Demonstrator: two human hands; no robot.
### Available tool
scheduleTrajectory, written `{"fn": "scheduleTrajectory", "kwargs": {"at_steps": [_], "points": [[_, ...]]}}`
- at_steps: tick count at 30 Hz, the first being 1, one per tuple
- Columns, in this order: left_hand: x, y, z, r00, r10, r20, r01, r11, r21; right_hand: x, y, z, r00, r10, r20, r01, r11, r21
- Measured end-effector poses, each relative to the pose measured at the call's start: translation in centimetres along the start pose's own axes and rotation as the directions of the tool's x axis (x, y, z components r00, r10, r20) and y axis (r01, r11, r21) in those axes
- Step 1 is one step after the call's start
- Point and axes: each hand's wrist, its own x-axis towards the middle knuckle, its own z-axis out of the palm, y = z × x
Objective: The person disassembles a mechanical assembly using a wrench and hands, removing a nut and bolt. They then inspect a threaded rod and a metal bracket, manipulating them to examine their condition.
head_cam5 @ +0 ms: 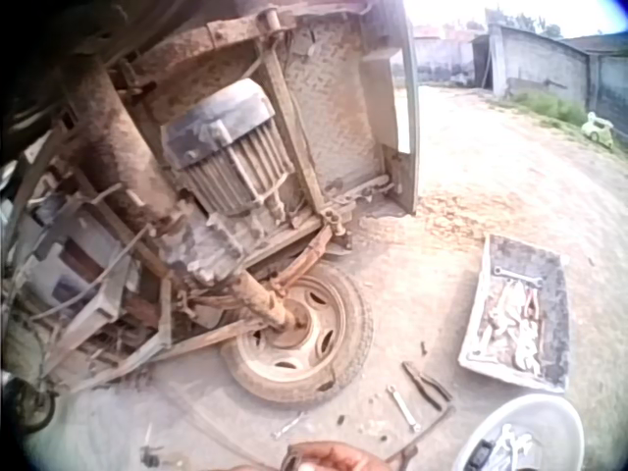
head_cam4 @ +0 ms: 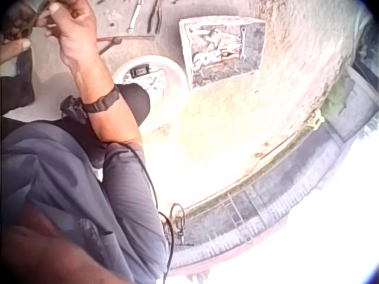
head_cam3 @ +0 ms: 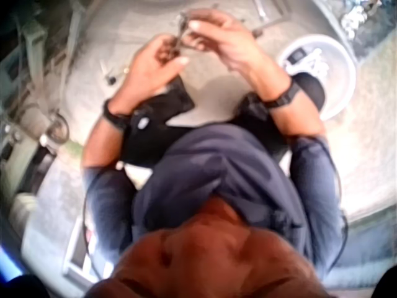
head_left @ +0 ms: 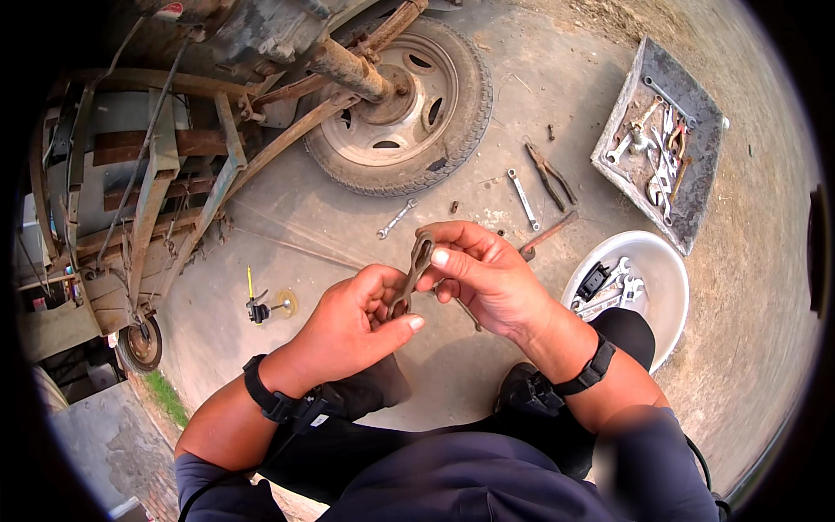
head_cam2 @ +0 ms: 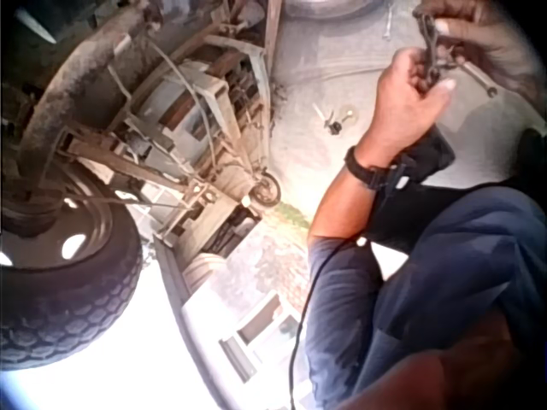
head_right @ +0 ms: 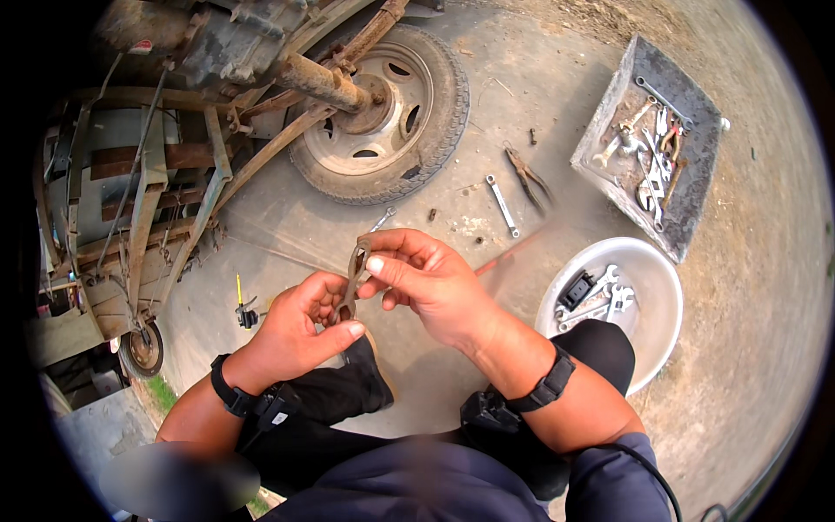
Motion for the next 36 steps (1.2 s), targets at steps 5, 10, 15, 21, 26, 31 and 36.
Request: {"fn": "scheduleTrajectory", "kwargs": {"at_steps": [5,10,15,21,26,31,36], "points": [[-0.3,0.1,-0.4,0.997,-0.062,0.046,0.062,0.998,0.001,0.1,0.1,0.2,1.000,0.005,-0.002,-0.005,1.000,-0.007],[-0.3,0.0,-0.5,0.996,-0.076,0.045,0.077,0.997,-0.008,0.2,0.2,0.2,1.000,0.005,-0.006,-0.005,1.000,-0.008],[-0.3,0.3,-0.6,0.994,-0.088,0.057,0.089,0.996,-0.014,0.3,0.2,0.2,1.000,0.004,0.001,-0.004,1.000,-0.003],[-0.1,0.2,-0.7,0.993,-0.090,0.078,0.091,0.996,-0.009,0.4,0.4,0.1,1.000,-0.011,0.000,0.011,1.000,-0.023],[-0.2,0.1,-0.8,0.992,-0.097,0.084,0.101,0.994,-0.043,0.5,0.3,0.0,1.000,-0.006,0.004,0.007,1.000,-0.027],[-0.2,0.4,-0.9,0.990,-0.107,0.091,0.111,0.993,-0.034,0.6,0.4,0.1,1.000,0.000,0.003,0.000,1.000,-0.031],[-0.3,1.1,-0.9,0.988,-0.121,0.101,0.127,0.991,-0.053,0.6,0.4,0.2,1.000,0.007,-0.003,-0.007,0.999,-0.035]]}}
